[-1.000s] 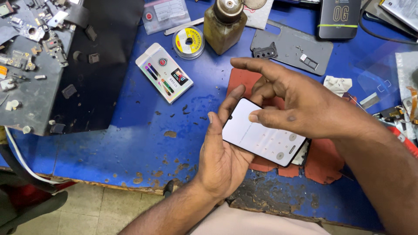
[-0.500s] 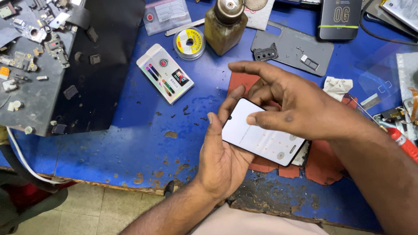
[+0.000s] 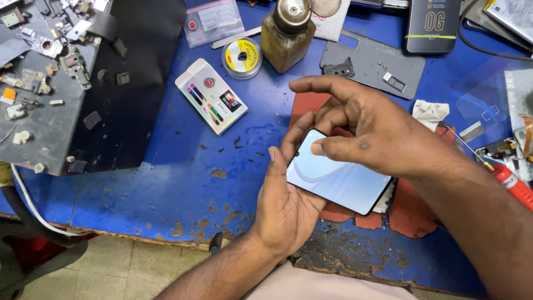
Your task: The person wipes the screen and edges of a smartphone with a white cloth, then folds the cloth and continues wiping. The person then picks up a replacement screen, aligns it with the phone, and tests the phone's display and touch functionality.
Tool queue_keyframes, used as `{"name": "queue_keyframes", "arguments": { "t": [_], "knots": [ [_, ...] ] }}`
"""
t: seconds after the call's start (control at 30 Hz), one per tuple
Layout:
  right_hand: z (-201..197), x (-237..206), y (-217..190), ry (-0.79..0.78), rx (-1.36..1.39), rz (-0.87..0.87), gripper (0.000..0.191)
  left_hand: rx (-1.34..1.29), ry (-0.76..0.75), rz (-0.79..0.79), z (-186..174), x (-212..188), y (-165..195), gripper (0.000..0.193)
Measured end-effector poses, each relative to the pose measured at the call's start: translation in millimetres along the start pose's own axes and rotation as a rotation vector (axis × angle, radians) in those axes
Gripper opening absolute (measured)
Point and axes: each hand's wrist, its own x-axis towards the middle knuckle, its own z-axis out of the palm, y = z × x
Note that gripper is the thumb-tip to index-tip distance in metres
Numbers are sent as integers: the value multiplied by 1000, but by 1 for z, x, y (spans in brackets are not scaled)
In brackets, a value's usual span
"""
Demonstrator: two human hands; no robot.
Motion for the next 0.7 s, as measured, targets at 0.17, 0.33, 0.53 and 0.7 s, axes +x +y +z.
{"name": "queue_keyframes", "arguments": {
  "t": [0.17, 0.33, 0.53, 0.7],
  "knots": [
    [0, 2, -3, 16, -41, 23, 83, 4, -9, 9, -1, -1, 2, 77],
    [4, 4, -10, 54, -38, 40, 79, 16, 1, -2, 1, -1, 1, 79],
    [3, 5, -14, 38, -43, 21, 79, 21, -9, 5, 1, -1, 1, 80],
    [6, 6, -14, 13, 13, -46, 76, 15, -17, 2, 0, -1, 0, 79]
  ]
}}
